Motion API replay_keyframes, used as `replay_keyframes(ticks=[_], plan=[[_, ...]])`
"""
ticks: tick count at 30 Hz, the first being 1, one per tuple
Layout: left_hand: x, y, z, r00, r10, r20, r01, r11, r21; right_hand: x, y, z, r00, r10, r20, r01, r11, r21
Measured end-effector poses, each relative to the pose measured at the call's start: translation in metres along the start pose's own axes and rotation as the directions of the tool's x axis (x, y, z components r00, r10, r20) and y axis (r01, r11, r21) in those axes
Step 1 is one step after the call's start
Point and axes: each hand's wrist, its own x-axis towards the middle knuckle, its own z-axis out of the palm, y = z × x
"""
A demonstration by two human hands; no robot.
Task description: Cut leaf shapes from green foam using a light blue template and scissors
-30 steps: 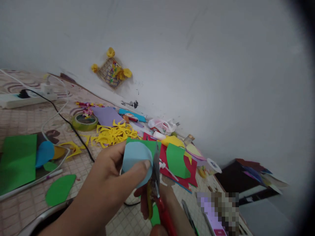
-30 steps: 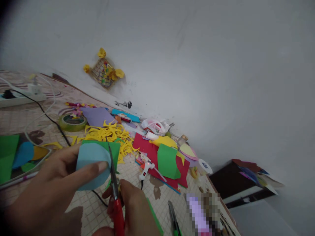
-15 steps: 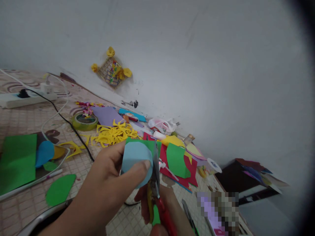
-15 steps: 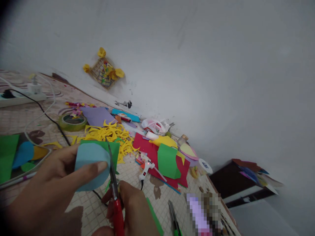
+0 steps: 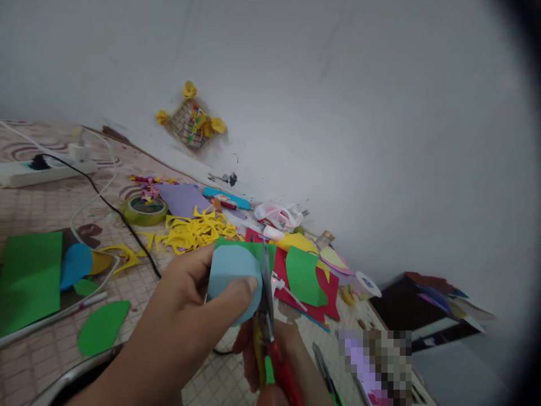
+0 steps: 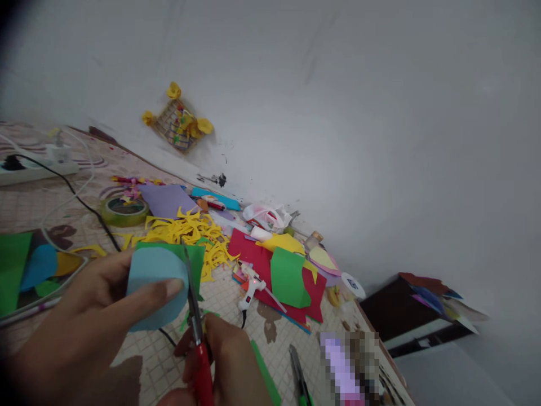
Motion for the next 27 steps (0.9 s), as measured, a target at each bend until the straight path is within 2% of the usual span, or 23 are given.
replay_keyframes(ticks=[5, 9, 13, 16, 19, 23, 25, 27], plan=[[0.001, -0.001, 0.000, 0.998, -0.014, 0.069, 0.020, 0.997, -0.075, -0.001, -0.004, -0.002, 0.998, 0.049, -0.025, -0.049, 0.999, 0.014], [0.003, -0.002, -0.002, 0.999, 0.009, 0.050, -0.005, 0.997, -0.083, -0.002, -0.011, -0.002, 0.997, 0.070, -0.037, -0.069, 0.997, 0.031], [0.003, -0.002, 0.001, 0.996, -0.014, 0.084, 0.027, 0.987, -0.158, -0.002, -0.014, 0.000, 0.996, 0.065, -0.062, -0.061, 0.996, 0.057], [0.001, -0.003, 0.004, 0.997, -0.016, 0.070, 0.030, 0.981, -0.192, -0.003, -0.010, 0.000, 0.994, 0.071, -0.078, -0.069, 0.997, 0.029], [0.003, -0.005, 0.002, 1.000, 0.002, 0.021, 0.001, 0.989, -0.145, -0.005, 0.004, -0.002, 0.989, 0.147, -0.027, -0.144, 0.986, 0.088], [0.007, -0.005, -0.010, 0.994, 0.103, -0.022, -0.105, 0.992, -0.068, -0.018, 0.024, -0.006, 0.941, 0.334, 0.062, -0.339, 0.908, 0.245], [0.008, -0.004, -0.015, 0.991, 0.127, -0.046, -0.128, 0.992, -0.021, -0.026, 0.024, -0.011, 0.944, 0.322, 0.069, -0.328, 0.905, 0.269], [0.009, -0.003, -0.017, 0.993, 0.113, -0.030, -0.111, 0.993, 0.047, -0.031, 0.014, -0.019, 0.974, 0.224, -0.026, -0.208, 0.935, 0.288]])
